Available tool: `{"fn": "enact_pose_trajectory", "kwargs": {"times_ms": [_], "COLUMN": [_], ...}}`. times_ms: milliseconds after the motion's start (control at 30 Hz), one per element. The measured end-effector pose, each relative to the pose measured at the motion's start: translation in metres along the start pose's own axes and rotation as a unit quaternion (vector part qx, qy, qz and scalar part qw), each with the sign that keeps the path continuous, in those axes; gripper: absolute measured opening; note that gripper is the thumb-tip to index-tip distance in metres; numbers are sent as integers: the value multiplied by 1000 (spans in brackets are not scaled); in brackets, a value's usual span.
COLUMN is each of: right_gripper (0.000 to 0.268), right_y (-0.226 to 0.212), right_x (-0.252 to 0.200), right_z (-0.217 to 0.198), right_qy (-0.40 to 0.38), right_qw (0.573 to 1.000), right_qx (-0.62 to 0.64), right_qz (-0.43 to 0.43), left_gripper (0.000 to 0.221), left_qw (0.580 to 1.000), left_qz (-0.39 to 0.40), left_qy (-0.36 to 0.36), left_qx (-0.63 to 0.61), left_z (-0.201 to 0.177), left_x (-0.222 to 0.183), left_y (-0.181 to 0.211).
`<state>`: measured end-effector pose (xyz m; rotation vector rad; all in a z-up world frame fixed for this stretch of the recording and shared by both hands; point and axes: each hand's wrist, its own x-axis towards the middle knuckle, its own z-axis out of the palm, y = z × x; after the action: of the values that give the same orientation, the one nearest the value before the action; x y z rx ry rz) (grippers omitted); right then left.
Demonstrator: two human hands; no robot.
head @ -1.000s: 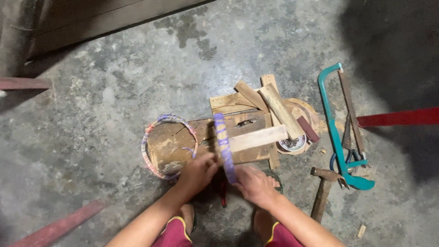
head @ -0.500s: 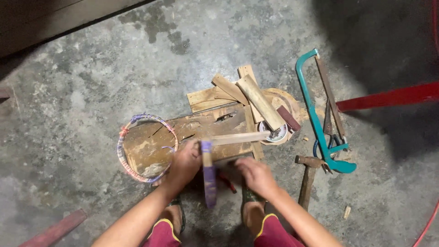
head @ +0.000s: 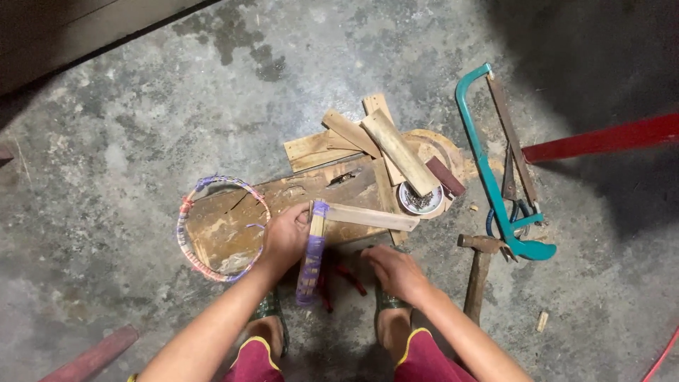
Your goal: Attaching thin wooden strips to a circular frame using wire, pliers, and a hammer to construct a small wooden object.
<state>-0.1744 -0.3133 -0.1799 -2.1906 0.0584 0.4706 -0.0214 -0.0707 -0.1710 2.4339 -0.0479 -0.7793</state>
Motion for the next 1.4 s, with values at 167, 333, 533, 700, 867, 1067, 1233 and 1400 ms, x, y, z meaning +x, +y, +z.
{"fn": "enact_pose_trajectory", "kwargs": {"times_ms": [167, 333, 533, 700, 867, 1067, 1233, 1400], "right_gripper": [29, 27, 32, 28, 44, 82, 81, 75], "right_y": [8, 32, -20, 12, 66, 55, 73, 68], "right_x": [3, 7, 15, 26, 62, 104, 109, 92], "right_z": [-45, -56, -41, -60, -97, -95, -92, -113], "right_qy": [78, 118, -31, 72, 193, 80, 80, 157], "right_qw": [996, 988, 991, 994, 928, 924, 920, 950], "right_qx": [-24, -36, 22, -33, -294, -347, -367, -252], "right_qz": [29, 90, 125, 73, 119, 139, 109, 94], "left_gripper": [34, 35, 34, 42, 39, 68, 51, 20], "left_qw": [994, 995, 998, 994, 997, 993, 985, 946], "left_qz": [-78, -70, -51, -56, -60, -44, 117, 177], "left_qy": [-78, -63, -34, -86, -21, 2, 130, 269], "left_qx": [27, 33, -26, -30, -49, -108, 7, 50], "left_z": [-13, -17, -45, -43, -31, -38, -33, -25], "left_x": [3, -1, -7, 9, 18, -10, -62, -78], "left_y": [18, 26, 51, 34, 9, 22, -7, -66]}}
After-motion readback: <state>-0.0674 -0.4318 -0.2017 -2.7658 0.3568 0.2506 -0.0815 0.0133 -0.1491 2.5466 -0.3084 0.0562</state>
